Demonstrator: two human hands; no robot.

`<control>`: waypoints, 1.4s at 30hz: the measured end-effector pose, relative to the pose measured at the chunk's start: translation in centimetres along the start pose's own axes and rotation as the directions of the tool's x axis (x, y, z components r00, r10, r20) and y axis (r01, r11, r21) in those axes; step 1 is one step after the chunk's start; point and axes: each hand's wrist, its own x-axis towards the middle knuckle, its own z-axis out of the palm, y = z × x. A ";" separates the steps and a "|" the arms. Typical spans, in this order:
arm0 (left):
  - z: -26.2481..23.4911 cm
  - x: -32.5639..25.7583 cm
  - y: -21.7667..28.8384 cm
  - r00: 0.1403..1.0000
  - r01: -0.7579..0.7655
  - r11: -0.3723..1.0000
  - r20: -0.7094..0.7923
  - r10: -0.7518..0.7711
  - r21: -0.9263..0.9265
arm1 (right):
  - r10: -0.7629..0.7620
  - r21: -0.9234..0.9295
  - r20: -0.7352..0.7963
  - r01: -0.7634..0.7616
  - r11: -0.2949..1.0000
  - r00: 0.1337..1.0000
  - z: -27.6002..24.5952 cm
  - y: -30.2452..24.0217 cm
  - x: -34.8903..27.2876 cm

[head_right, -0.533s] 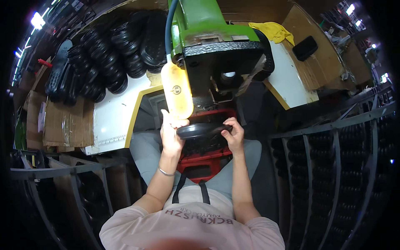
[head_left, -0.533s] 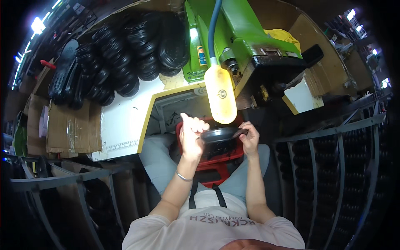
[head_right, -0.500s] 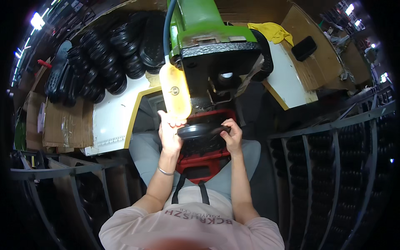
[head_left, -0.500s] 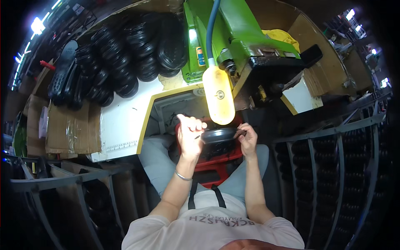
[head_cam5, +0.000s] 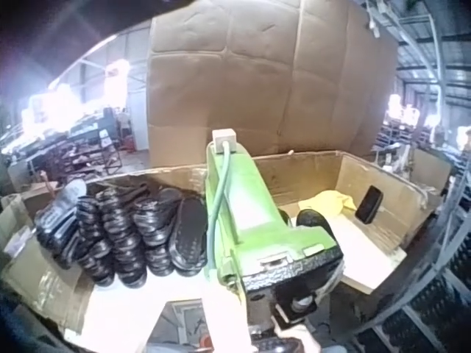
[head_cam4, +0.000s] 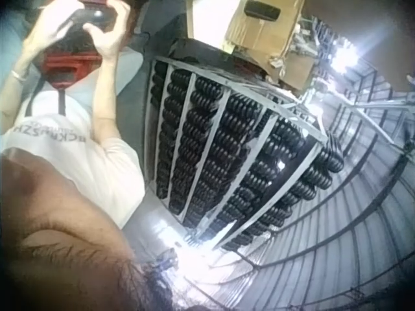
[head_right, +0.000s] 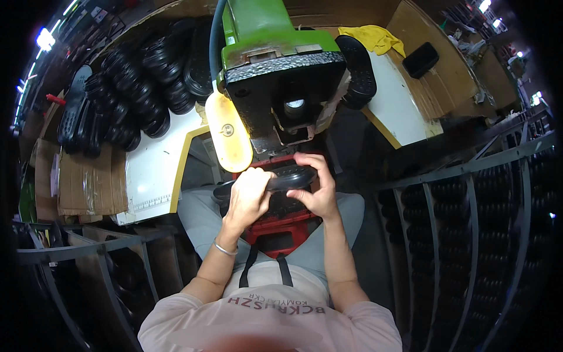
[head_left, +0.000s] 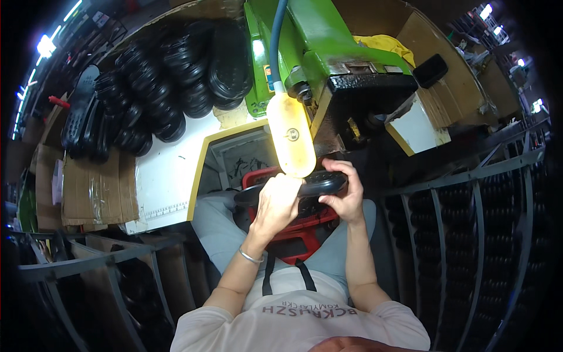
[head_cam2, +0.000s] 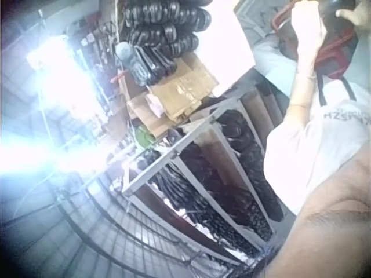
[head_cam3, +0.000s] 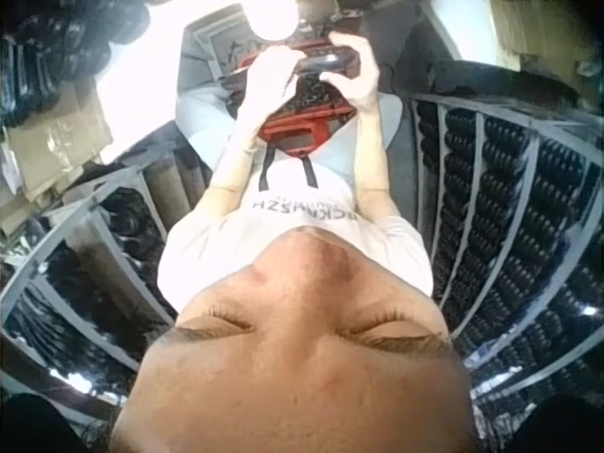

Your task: Trim and process shoe soles using an industrial cutting machine.

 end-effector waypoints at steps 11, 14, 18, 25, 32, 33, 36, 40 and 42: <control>-3.2 0.4 -1.1 0.930 0.071 0.960 -0.329 -0.162 -0.270 | 0.089 0.493 -0.217 0.031 0.869 0.972 -6.4 -0.6 2.6; -1.4 1.3 -0.1 0.901 0.057 0.941 -0.390 -0.192 -0.333 | 0.084 0.457 -0.288 0.060 0.887 0.954 -7.1 -1.0 3.5; 0.5 3.1 0.5 0.875 -0.008 0.928 -0.451 -0.174 -0.373 | 0.014 0.381 -0.306 0.109 0.918 0.952 -8.8 -0.8 4.8; 1.2 3.5 -0.1 0.873 -0.001 0.933 -0.455 -0.175 -0.360 | -0.016 0.273 -0.305 0.104 0.956 0.952 -8.8 -0.8 5.7; -2.6 1.0 -1.9 0.851 0.094 0.867 -0.412 -0.325 -0.490 | -0.046 -0.030 -0.294 0.039 0.999 0.955 -5.0 -1.8 5.1; -3.1 0.7 -2.1 0.852 0.092 0.854 -0.403 -0.334 -0.512 | -0.040 -0.077 -0.283 0.019 0.997 0.958 -4.6 -1.9 4.8; -4.6 -0.3 -2.8 0.874 0.061 0.845 -0.381 -0.303 -0.532 | -0.023 -0.111 -0.306 -0.012 0.994 0.952 -3.4 -1.5 3.9; -6.3 -1.9 -4.1 0.872 0.068 0.830 -0.371 -0.319 -0.554 | -0.057 -0.123 -0.286 0.023 0.992 0.957 -1.2 -1.1 3.0; -7.0 -2.8 -4.7 0.860 0.066 0.809 -0.378 -0.343 -0.584 | -0.055 -0.079 -0.266 0.035 0.996 0.962 0.0 -0.7 2.7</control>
